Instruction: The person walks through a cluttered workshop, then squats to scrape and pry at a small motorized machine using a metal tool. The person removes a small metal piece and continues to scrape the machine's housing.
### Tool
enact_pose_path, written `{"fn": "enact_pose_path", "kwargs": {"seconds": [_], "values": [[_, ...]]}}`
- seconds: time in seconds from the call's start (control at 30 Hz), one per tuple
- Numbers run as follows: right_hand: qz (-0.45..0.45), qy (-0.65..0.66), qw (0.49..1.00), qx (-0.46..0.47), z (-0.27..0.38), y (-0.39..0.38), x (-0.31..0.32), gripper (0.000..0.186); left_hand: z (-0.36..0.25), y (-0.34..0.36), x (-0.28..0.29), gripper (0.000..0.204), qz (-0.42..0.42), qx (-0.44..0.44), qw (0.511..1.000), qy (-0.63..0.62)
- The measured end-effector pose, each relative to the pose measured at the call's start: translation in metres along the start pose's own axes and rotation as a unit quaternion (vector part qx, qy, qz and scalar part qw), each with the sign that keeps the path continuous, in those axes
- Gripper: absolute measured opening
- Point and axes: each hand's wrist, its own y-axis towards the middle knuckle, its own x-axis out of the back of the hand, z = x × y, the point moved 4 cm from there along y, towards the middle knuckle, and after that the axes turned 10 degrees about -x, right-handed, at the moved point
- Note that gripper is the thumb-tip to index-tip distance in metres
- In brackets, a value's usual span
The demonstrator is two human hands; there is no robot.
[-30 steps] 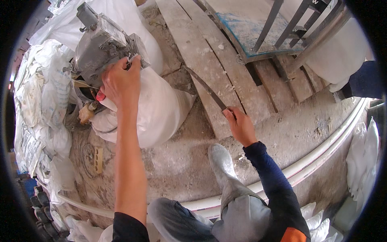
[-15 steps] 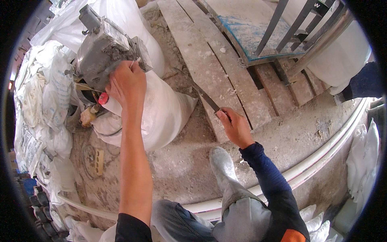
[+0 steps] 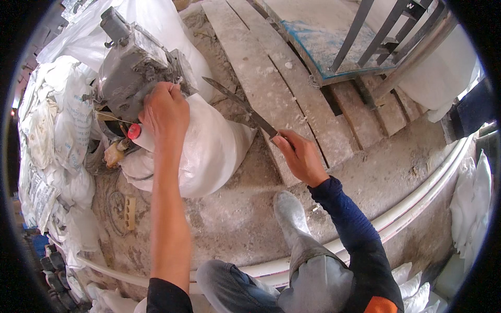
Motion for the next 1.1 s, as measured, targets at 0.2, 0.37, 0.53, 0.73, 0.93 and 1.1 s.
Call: {"fn": "enact_pose_path", "kwargs": {"seconds": [0.2, 0.37, 0.53, 0.73, 0.93, 1.1], "values": [[-0.032, -0.009, 0.999, -0.031, -0.029, -0.001, -0.001, 0.032, -0.003, 0.013, 0.000, 0.017, 0.061, -0.064, 0.991, 0.098], [-0.148, -0.136, 0.979, 0.022, -0.043, 0.002, 0.011, 0.030, -0.003, 0.016, 0.001, 0.019, 0.063, -0.044, 0.995, 0.057], [-0.181, -0.211, 0.961, 0.013, -0.047, 0.005, 0.014, 0.029, 0.003, 0.016, -0.007, 0.019, 0.005, -0.053, 0.998, -0.034], [-0.137, -0.123, 0.983, -0.009, -0.053, 0.006, 0.005, 0.030, 0.009, 0.008, -0.016, 0.017, -0.061, -0.019, 0.981, -0.184], [-0.101, -0.054, 0.991, -0.066, -0.061, 0.011, 0.002, 0.032, 0.008, 0.004, -0.017, 0.017, -0.066, -0.006, 0.978, -0.197], [-0.075, -0.035, 0.994, -0.070, -0.061, 0.018, -0.008, 0.034, 0.013, 0.002, -0.018, 0.016, -0.060, 0.015, 0.967, -0.245]]}}
